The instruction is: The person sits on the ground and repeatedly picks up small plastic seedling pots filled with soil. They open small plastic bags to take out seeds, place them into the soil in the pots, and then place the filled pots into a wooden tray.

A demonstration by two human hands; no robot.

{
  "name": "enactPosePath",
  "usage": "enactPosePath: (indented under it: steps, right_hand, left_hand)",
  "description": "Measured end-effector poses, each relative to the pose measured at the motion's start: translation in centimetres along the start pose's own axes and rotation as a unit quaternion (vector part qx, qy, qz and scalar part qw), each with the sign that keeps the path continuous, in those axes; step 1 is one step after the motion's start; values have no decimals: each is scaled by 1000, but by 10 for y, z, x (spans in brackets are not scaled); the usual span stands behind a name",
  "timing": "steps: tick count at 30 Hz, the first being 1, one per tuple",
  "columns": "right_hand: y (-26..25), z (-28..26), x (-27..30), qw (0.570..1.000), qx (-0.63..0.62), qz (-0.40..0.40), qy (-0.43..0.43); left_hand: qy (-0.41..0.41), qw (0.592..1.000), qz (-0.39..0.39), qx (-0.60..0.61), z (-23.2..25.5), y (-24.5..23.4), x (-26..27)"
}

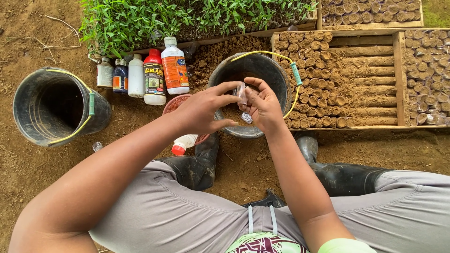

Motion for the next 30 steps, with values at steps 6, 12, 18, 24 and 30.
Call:
enactPosePath:
  steps: [6, 12, 18, 24, 30]
  right_hand:
    - [-13, 17, -3, 1000, -13, -3, 12]
    - [-6, 14, 0, 999, -38, 15, 15]
    - [-9, 10, -3, 996, -80, 48, 8]
    - [-20, 20, -8, 997, -19, 62, -49]
    - [-16, 18, -6, 997, -39, 60, -22]
  left_hand:
    - [2, 999, 11, -45, -6, 4, -1]
    - [-1, 998, 16, -63, -9, 4, -2]
    - [6, 996, 22, -84, -9, 5, -1]
    - [34, 994, 8, -101, -7, 9, -2]
    - [43, 993, 15, -113, -7, 11, -1]
Point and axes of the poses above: each hand's wrist, its own x-axis away from the middle knuckle, its own y-axis out of the palm, z = x × y, the point moved 4 cm from there along -x, towards the middle knuckle, and after that the axes turned 4 degrees about -y, right-handed, at the moved point
